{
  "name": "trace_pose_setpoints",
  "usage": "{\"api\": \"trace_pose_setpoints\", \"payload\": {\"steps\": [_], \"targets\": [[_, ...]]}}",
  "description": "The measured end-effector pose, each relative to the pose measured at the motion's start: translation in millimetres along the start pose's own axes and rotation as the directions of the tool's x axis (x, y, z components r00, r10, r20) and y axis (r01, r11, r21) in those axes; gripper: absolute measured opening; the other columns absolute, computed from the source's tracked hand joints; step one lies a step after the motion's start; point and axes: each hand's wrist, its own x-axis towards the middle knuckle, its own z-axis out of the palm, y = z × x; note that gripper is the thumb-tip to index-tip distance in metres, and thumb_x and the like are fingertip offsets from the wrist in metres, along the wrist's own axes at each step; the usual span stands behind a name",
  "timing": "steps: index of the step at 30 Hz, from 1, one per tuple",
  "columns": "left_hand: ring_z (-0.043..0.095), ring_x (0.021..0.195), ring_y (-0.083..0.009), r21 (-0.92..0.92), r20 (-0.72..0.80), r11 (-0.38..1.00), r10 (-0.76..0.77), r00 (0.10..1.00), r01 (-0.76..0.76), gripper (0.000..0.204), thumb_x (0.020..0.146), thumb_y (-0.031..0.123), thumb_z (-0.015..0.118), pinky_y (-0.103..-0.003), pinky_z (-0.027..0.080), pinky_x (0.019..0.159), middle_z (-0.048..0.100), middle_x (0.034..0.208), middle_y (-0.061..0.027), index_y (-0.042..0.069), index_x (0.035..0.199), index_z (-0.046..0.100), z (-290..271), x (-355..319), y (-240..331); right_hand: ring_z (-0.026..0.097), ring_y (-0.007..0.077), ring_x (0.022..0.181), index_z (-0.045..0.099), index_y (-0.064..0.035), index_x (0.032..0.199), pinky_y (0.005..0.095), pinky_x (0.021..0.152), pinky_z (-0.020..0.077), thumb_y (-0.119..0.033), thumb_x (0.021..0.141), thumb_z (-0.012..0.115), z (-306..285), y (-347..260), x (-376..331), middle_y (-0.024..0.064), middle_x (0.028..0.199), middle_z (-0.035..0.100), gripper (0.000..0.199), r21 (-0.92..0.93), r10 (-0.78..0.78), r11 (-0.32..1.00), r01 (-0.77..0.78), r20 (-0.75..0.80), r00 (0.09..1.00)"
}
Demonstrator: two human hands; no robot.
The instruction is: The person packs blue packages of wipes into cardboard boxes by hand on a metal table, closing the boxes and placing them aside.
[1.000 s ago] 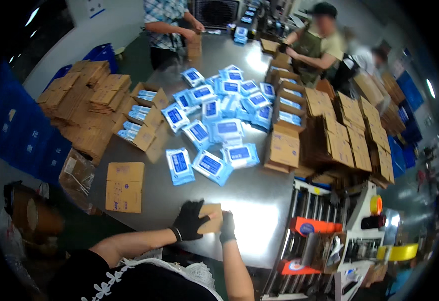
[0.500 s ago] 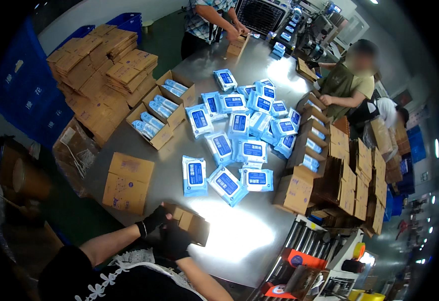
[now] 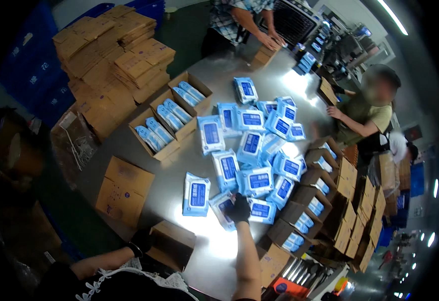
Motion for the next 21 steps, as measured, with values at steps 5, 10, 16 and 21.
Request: {"api": "trace_pose_setpoints", "payload": {"steps": [5,10,16,21], "targets": [[0.057,0.096,-0.0433,-0.1,-0.002,0.991,-0.092,0.996,0.091,0.043,0.085,0.013,0.05,-0.048,0.046,0.082,0.06,0.102,-0.0283,0.003,0.126,0.045,7.9,2.3,-5.8,0.062,0.0184,0.096,0.048,-0.0028,0.127,0.0341,0.081,0.0522,-0.021,0.068,0.083,40.3,68.0,-29.6,0.009,0.109,0.063,0.071,0.561,0.116,0.694,-0.452,0.533,0.838],[0.059,0.092,-0.0434,-0.107,-0.022,0.992,-0.064,0.998,0.062,0.044,0.086,0.018,0.049,-0.049,0.047,0.081,0.061,0.098,-0.0286,0.004,0.127,0.045,8.6,-6.7,-9.3,0.06,0.0154,0.097,0.056,-0.0037,0.12,0.0293,0.087,0.0469,-0.017,0.076,0.074,42.5,-16.0,-44.6,0.0048,0.106,0.063,0.049,0.943,-0.03,0.094,-0.32,0.324,0.946],[0.051,0.113,-0.0389,-0.071,0.112,0.997,-0.033,0.993,0.041,0.046,0.084,0.018,0.053,-0.043,0.041,0.095,0.052,0.121,-0.0269,0.002,0.126,0.047,-5.3,-2.6,15.9,0.065,0.0179,0.086,0.064,0.0008,0.105,0.0318,0.079,0.051,-0.022,0.067,0.083,105.2,-90.7,37.3,0.0097,0.098,0.068,0.048,0.562,0.111,0.798,-0.215,0.214,0.971],[0.04,0.126,-0.037,0.124,0.096,0.977,0.16,0.982,-0.172,0.05,0.077,0.009,0.055,-0.041,0.031,0.107,0.045,0.131,-0.0257,0.001,0.126,0.048,10.3,20.6,35.5,0.064,0.019,0.088,0.062,0.0007,0.108,0.0319,0.081,0.0507,-0.014,0.072,0.077,70.2,-99.2,-11.2,0.0076,0.096,0.066,0.042,0.948,-0.035,0.207,-0.242,0.254,0.967]]}}
